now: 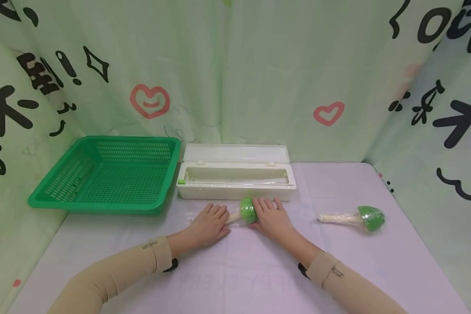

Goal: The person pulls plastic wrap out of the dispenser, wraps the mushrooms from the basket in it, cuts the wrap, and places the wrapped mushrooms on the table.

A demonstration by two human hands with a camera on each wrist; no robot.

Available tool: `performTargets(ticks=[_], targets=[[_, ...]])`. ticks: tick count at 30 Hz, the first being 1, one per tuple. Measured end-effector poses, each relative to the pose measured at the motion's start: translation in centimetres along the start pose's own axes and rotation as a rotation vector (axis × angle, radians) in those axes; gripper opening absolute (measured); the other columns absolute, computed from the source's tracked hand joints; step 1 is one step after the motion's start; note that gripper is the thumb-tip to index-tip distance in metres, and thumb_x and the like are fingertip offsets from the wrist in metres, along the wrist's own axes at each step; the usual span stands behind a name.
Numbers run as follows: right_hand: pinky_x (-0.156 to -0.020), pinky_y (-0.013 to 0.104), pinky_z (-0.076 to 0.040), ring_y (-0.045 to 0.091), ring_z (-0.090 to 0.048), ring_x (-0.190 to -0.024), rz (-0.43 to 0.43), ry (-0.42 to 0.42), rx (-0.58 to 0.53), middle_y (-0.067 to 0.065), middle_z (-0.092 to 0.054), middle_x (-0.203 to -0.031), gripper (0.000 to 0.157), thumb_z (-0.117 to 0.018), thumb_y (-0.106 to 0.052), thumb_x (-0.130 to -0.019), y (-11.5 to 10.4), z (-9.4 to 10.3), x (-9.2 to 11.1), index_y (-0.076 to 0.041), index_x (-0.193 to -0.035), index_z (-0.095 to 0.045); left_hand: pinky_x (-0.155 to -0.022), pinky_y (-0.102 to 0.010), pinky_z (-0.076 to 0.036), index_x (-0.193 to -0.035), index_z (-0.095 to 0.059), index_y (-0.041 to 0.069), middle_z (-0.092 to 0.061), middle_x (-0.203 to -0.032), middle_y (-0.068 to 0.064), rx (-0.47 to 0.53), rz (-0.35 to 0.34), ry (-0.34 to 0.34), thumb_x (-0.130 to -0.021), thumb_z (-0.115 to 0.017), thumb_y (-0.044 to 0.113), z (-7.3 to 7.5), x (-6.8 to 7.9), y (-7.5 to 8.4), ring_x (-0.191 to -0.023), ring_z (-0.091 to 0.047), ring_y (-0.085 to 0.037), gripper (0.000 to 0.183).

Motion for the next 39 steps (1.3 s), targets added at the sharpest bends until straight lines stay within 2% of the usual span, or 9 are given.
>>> performTargets(ticks=[3,8,14,22,29,34,36,39], targets=[[-0.086,0.049,-0.036,0.026,-0.054,-0.097,0.011,0.029,-0.022,0.01,-0.057,-0.107,0.076,-0.068,-0.054,-0.07,0.0,0.2,0.1,-0.001,-0.12,-0.048,-0.09,-0.032,-0.035,-0.112,-0.048,0.015,-0.045,-0.109,0.001,-0.039,0.015,0.053,-0.092,-0.04,0.049,0.4,0.0,0.0,-0.099,-0.044,-0.015,0.041],[-0.084,0.049,-0.035,0.026,-0.054,-0.096,0.034,0.063,-0.023,0.011,-0.057,-0.106,0.076,-0.067,-0.056,-0.069,-0.1,0.8,0.5,-0.001,-0.118,-0.049,-0.087,-0.03,-0.037,-0.109,-0.048,0.016,-0.045,-0.105,0.002,-0.116,-0.005,0.103,-0.094,-0.042,0.04,0.8,0.1,0.3,-0.096,-0.044,-0.013,0.029],[-0.085,0.05,-0.032,0.026,-0.053,-0.099,0.02,0.02,-0.092,0.011,-0.057,-0.108,0.074,-0.065,-0.055,-0.071,0.2,1.2,0.7,-0.001,-0.119,-0.048,-0.088,-0.031,-0.038,-0.106,-0.052,0.012,-0.049,-0.101,0.0,-0.104,-0.027,0.168,-0.09,-0.047,0.038,1.4,0.4,0.7,-0.094,-0.047,-0.015,0.031],[-0.087,0.047,-0.028,0.026,-0.054,-0.099,0.002,-0.062,-0.217,0.012,-0.058,-0.106,0.072,-0.064,-0.053,-0.075,0.4,1.8,0.6,-0.002,-0.122,-0.045,-0.08,-0.029,-0.037,-0.093,-0.053,0.012,-0.047,-0.087,0.001,-0.1,-0.033,0.287,-0.088,-0.046,0.036,2.5,0.5,0.5,-0.082,-0.045,-0.015,0.026],[-0.088,0.047,-0.027,0.024,-0.055,-0.095,0.015,-0.036,-0.273,0.009,-0.059,-0.101,0.07,-0.065,-0.052,-0.075,0.6,2.5,0.9,-0.004,-0.122,-0.043,-0.081,-0.03,-0.039,-0.093,-0.053,0.013,-0.05,-0.09,0.001,-0.106,-0.026,0.334,-0.084,-0.053,0.043,3.7,1.0,0.1,-0.084,-0.048,-0.015,0.032],[-0.089,0.047,-0.026,0.024,-0.055,-0.094,0.011,-0.032,-0.323,0.009,-0.06,-0.104,0.068,-0.065,-0.052,-0.075,0.9,3.1,0.9,-0.004,-0.119,-0.046,-0.08,-0.03,-0.04,-0.1,-0.051,0.015,-0.05,-0.089,0.002,-0.133,0.018,0.424,-0.078,-0.062,0.04,4.7,1.9,-0.6,-0.082,-0.049,-0.015,0.035],[-0.089,0.046,-0.025,0.024,-0.056,-0.095,-0.003,-0.04,-0.342,0.01,-0.06,-0.104,0.068,-0.065,-0.052,-0.075,1.1,3.3,0.8,-0.003,-0.118,-0.047,-0.082,-0.031,-0.041,-0.102,-0.05,0.016,-0.05,-0.09,0.002,-0.143,0.021,0.464,-0.08,-0.061,0.034,5.0,2.3,-0.9,-0.082,-0.05,-0.015,0.03],[-0.089,0.046,-0.023,0.023,-0.056,-0.096,-0.017,-0.054,-0.349,0.01,-0.061,-0.105,0.068,-0.065,-0.053,-0.075,1.5,3.4,0.7,-0.003,-0.117,-0.048,-0.084,-0.033,-0.043,-0.1,-0.051,0.016,-0.05,-0.092,0.001,-0.155,-0.01,0.533,-0.09,-0.049,0.025,5.7,3.0,-1.1,-0.084,-0.051,-0.017,0.014]])
Point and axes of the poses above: each hand's wrist, its own x-axis away from the middle knuckle, its own z-axis out of the back of the hand, y = z × x, the point moved 9 cm from there along -x, towards the middle knuckle
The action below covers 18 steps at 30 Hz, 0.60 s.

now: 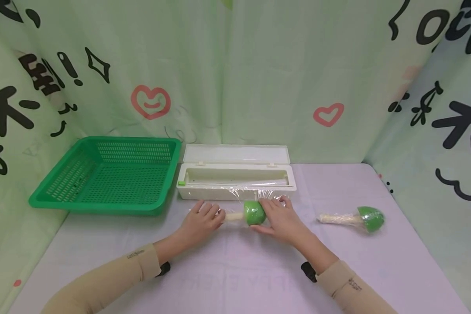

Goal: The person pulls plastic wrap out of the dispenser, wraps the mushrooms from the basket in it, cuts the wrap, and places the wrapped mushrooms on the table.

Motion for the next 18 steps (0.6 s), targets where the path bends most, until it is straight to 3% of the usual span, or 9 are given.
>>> performTargets(ticks=[4,6,10,13,18], targets=[[-0.09,0.048,-0.022,0.023,-0.056,-0.098,-0.002,-0.003,0.023,0.01,-0.06,-0.107,0.069,-0.062,-0.055,-0.075,0.2,0.5,-0.1,-0.003,-0.119,-0.049,-0.084,-0.031,-0.042,-0.095,-0.053,0.016,-0.052,-0.091,0.001,-0.006,-0.059,0.098,-0.099,-0.026,0.023,1.0,-0.2,-0.2,-0.085,-0.051,-0.016,0.028],[-0.091,0.049,-0.021,0.025,-0.055,-0.101,0.004,0.007,0.033,0.011,-0.06,-0.109,0.072,-0.06,-0.057,-0.076,0.2,0.8,-0.1,-0.003,-0.123,-0.048,-0.083,-0.03,-0.041,-0.094,-0.054,0.017,-0.053,-0.091,0.002,-0.002,-0.078,0.13,-0.1,-0.022,0.026,1.2,-0.4,-0.4,-0.085,-0.051,-0.015,0.034],[-0.091,0.05,-0.023,0.027,-0.05,-0.109,0.039,0.079,0.039,0.012,-0.054,-0.119,0.083,-0.052,-0.065,-0.078,0.1,1.3,-0.1,-0.005,-0.134,-0.037,-0.082,-0.028,-0.04,-0.093,-0.055,0.018,-0.054,-0.089,0.004,0.02,-0.099,0.148,-0.098,-0.029,0.03,1.5,-0.6,-0.9,-0.084,-0.052,-0.013,0.03],[-0.088,0.051,-0.025,0.026,-0.045,-0.112,0.126,0.185,0.053,0.011,-0.048,-0.124,0.087,-0.043,-0.072,-0.078,-0.4,2.0,0.0,-0.009,-0.137,-0.033,-0.082,-0.029,-0.04,-0.093,-0.056,0.018,-0.054,-0.088,0.005,0.035,-0.098,0.139,-0.096,-0.035,0.032,1.6,-0.9,-1.3,-0.082,-0.052,-0.012,0.026],[-0.084,0.052,-0.027,0.027,-0.045,-0.109,0.24,0.315,0.164,0.01,-0.049,-0.121,0.086,-0.073,-0.051,-0.067,-1.5,2.7,-0.1,-0.009,-0.133,-0.039,-0.084,-0.029,-0.04,-0.094,-0.055,0.019,-0.054,-0.088,0.005,0.072,-0.096,0.091,-0.092,-0.045,0.035,1.6,-1.3,-1.8,-0.083,-0.051,-0.013,0.019]])
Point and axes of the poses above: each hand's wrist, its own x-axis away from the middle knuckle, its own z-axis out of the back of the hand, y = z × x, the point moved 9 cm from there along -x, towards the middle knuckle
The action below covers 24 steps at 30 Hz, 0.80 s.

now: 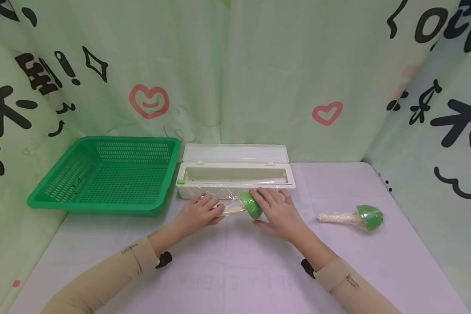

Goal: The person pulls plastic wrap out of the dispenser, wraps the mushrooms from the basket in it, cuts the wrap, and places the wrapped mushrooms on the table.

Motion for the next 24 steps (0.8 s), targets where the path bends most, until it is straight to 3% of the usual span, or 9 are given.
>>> performTargets(ticks=[3,6,11,15,19,24], targets=[[-0.083,0.051,-0.028,0.028,-0.049,-0.105,0.017,0.021,0.063,0.011,-0.052,-0.116,0.092,-0.085,-0.035,-0.053,-0.2,0.0,-0.5,-0.007,-0.13,-0.043,-0.085,-0.03,-0.04,-0.093,-0.054,0.019,-0.054,-0.089,0.004,0.014,-0.001,-0.003,-0.09,-0.048,0.036,-0.1,-0.1,-0.3,-0.085,-0.051,-0.014,0.018],[-0.083,0.05,-0.029,0.028,-0.051,-0.102,0.014,0.01,0.09,0.011,-0.055,-0.111,0.091,-0.086,-0.034,-0.051,-0.1,-0.2,-0.8,-0.007,-0.127,-0.044,-0.086,-0.03,-0.04,-0.091,-0.055,0.019,-0.053,-0.09,0.003,-0.018,0.014,-0.018,-0.088,-0.05,0.037,-0.2,-0.4,-0.5,-0.086,-0.052,-0.014,0.019],[-0.084,0.05,-0.027,0.028,-0.05,-0.101,-0.016,-0.018,0.083,0.012,-0.055,-0.108,0.089,-0.084,-0.037,-0.053,0.2,-0.3,-1.1,-0.006,-0.125,-0.042,-0.084,-0.031,-0.039,-0.093,-0.059,0.018,-0.054,-0.092,0.003,-0.148,0.105,-0.052,-0.08,-0.059,0.039,0.2,-1.9,0.0,-0.086,-0.052,-0.014,0.025],[-0.084,0.051,-0.027,0.028,-0.05,-0.1,-0.029,-0.011,0.071,0.013,-0.055,-0.107,0.084,-0.08,-0.038,-0.056,0.4,-0.3,-1.3,-0.004,-0.124,-0.043,-0.084,-0.032,-0.037,-0.098,-0.058,0.016,-0.054,-0.093,0.002,-0.194,0.169,-0.076,-0.076,-0.064,0.037,-0.2,-3.2,1.1,-0.085,-0.05,-0.015,0.031],[-0.083,0.051,-0.027,0.028,-0.051,-0.097,-0.037,-0.013,0.064,0.013,-0.056,-0.105,0.076,-0.073,-0.041,-0.062,0.5,-0.4,-1.3,-0.002,-0.121,-0.044,-0.084,-0.034,-0.036,-0.096,-0.055,0.016,-0.053,-0.09,0.003,-0.227,0.186,-0.084,-0.08,-0.058,0.038,-1.5,-3.9,2.1,-0.083,-0.048,-0.015,0.027],[-0.083,0.052,-0.026,0.029,-0.051,-0.095,-0.037,-0.017,0.051,0.014,-0.056,-0.102,0.07,-0.063,-0.044,-0.066,0.4,-0.5,-1.4,-0.002,-0.119,-0.044,-0.08,-0.034,-0.036,-0.094,-0.052,0.016,-0.05,-0.086,0.004,-0.243,0.198,-0.054,-0.086,-0.052,0.04,-2.3,-4.3,2.3,-0.08,-0.048,-0.014,0.025]])
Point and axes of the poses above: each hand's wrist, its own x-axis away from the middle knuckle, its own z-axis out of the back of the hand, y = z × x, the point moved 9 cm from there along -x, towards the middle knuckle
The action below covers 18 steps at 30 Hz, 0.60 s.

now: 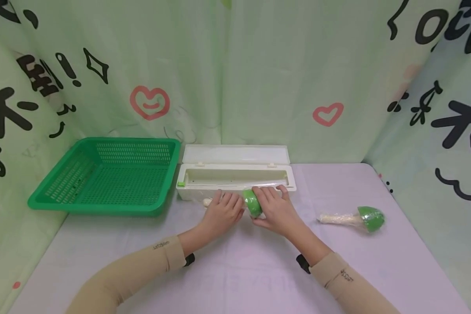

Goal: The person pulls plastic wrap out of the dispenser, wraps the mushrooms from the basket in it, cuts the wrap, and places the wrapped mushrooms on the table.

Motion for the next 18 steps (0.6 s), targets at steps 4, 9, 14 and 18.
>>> performTargets(ticks=[4,9,14,18], targets=[[-0.083,0.052,-0.025,0.029,-0.051,-0.093,0.001,0.008,-0.001,0.013,-0.056,-0.101,0.071,-0.065,-0.044,-0.065,-0.1,0.4,-0.2,-0.002,-0.119,-0.045,-0.077,-0.032,-0.038,-0.094,-0.053,0.016,-0.051,-0.085,0.004,-0.002,-0.013,0.045,-0.086,-0.051,0.041,0.3,-0.3,-0.2,-0.078,-0.049,-0.013,0.026],[-0.083,0.051,-0.024,0.028,-0.049,-0.091,0.003,-0.005,0.008,0.012,-0.055,-0.099,0.074,-0.068,-0.045,-0.06,-0.3,1.0,-0.4,-0.003,-0.117,-0.047,-0.074,-0.028,-0.04,-0.092,-0.054,0.016,-0.051,-0.082,0.005,-0.003,-0.036,0.067,-0.088,-0.047,0.04,0.9,-0.4,-0.5,-0.074,-0.049,-0.011,0.025],[-0.083,0.05,-0.025,0.027,-0.049,-0.089,0.013,-0.021,0.024,0.011,-0.055,-0.099,0.076,-0.07,-0.047,-0.058,-0.7,1.7,-0.7,-0.004,-0.117,-0.047,-0.071,-0.026,-0.041,-0.09,-0.055,0.016,-0.051,-0.08,0.005,0.022,-0.048,0.065,-0.089,-0.046,0.039,1.9,-0.5,-1.0,-0.071,-0.049,-0.01,0.024],[-0.083,0.05,-0.025,0.027,-0.049,-0.087,0.024,-0.013,0.022,0.01,-0.056,-0.098,0.075,-0.069,-0.048,-0.058,-0.9,2.4,-1.0,-0.004,-0.115,-0.048,-0.07,-0.026,-0.041,-0.089,-0.056,0.016,-0.051,-0.078,0.005,0.043,-0.047,0.053,-0.089,-0.048,0.039,2.5,-0.7,-1.4,-0.071,-0.049,-0.011,0.024]])
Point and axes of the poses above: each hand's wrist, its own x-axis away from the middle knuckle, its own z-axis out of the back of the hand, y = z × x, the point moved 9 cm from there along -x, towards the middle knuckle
